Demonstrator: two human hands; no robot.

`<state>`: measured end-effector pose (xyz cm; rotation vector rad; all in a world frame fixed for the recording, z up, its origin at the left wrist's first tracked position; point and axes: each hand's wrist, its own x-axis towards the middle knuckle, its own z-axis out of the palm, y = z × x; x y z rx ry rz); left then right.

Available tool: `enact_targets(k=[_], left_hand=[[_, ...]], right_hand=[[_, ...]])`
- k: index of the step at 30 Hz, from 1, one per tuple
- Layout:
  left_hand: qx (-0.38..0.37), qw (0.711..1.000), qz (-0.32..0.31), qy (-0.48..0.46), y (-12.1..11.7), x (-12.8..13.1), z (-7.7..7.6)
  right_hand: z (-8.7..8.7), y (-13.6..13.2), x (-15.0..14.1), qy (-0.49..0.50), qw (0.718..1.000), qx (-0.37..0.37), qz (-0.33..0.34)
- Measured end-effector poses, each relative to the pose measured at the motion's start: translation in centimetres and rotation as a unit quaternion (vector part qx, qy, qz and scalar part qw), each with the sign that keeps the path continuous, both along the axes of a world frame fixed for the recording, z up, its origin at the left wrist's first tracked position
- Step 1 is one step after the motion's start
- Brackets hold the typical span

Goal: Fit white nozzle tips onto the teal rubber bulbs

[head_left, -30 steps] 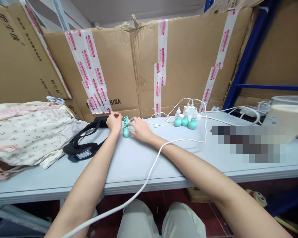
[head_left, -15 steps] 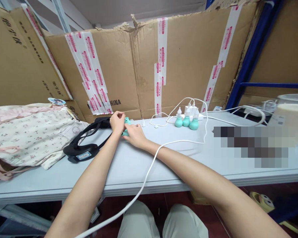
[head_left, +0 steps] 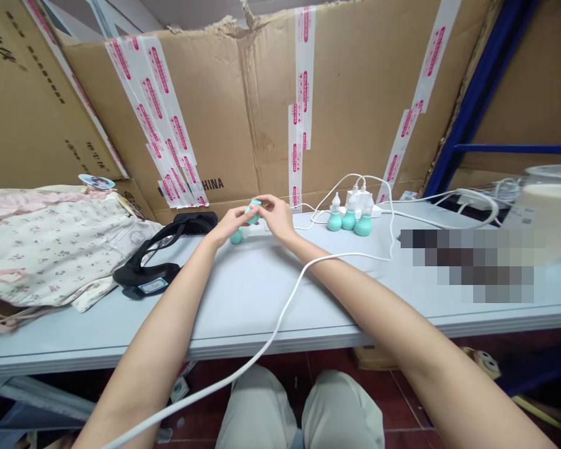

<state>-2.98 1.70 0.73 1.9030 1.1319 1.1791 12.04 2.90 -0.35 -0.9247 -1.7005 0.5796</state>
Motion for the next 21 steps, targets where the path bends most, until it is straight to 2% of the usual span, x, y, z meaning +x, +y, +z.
enact_targets(k=[3, 6, 8, 10, 13, 16, 21], left_hand=[[-0.006, 1.0, -0.004, 0.007, -0.2, 0.2, 0.0], [0.009, 0.999, 0.019, -0.026, -0.3, 0.0, 0.1], [0.018, 0.998, 0.034, -0.052, -0.2, -0.3, 0.2], [0.027, 0.995, 0.049, -0.079, -0.1, -0.5, 0.1], [0.03, 0.99, 0.086, -0.11, 0.2, -0.8, 0.1], [0.04, 0.983, 0.124, -0.126, 0.5, -0.9, 0.2], [0.075, 0.975, 0.141, -0.152, 0.7, -0.9, 0.3]], right_hand=[[0.3, 0.9, 0.5, 0.021, 0.998, -0.026, 0.056], [0.2, 1.6, 0.8, 0.023, 0.996, -0.006, 0.091], [-0.2, 2.1, 1.4, -0.003, 0.998, 0.018, 0.057], [-0.7, 2.6, 2.2, -0.081, 0.996, 0.044, -0.012], [-1.8, 2.7, 3.1, -0.241, 0.961, 0.093, -0.095], [-2.6, 2.2, 2.8, -0.335, 0.928, 0.135, -0.095], [-3.4, 1.1, -0.8, -0.383, 0.907, 0.156, -0.084]])
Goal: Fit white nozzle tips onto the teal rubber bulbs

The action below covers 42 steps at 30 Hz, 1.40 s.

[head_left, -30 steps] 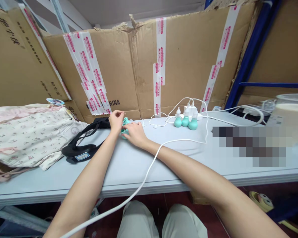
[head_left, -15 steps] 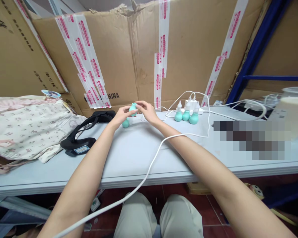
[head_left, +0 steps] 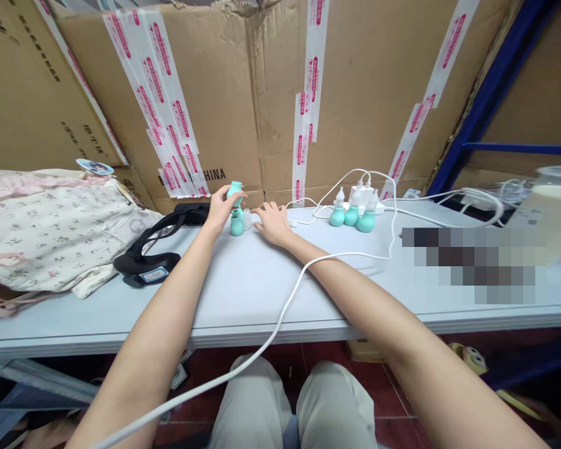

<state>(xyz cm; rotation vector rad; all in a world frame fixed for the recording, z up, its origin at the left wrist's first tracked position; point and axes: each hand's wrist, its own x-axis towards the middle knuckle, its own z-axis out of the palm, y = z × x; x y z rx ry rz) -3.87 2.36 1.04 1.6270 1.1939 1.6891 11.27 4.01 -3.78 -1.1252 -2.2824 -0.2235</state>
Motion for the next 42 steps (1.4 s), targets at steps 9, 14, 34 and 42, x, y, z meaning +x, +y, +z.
enact_targets(k=[9, 14, 34, 42], left_hand=[[-0.02, 0.998, -0.061, 0.017, -1.1, 1.1, 0.4], [-0.009, 0.993, -0.09, 0.078, -1.7, 1.6, 1.1], [-0.116, 0.874, -0.151, 0.447, -1.8, 0.6, 0.6], [-0.102, 0.857, -0.151, 0.481, -1.4, 1.3, -0.2]], right_hand=[[-0.5, -0.4, -1.6, -0.023, 0.998, 0.061, 0.009], [-0.1, -0.3, -1.2, -0.029, 0.999, 0.041, 0.012], [2.4, 1.6, 4.3, 0.189, 0.975, -0.023, -0.115], [2.0, 0.9, 3.6, 0.119, 0.991, 0.012, -0.062]])
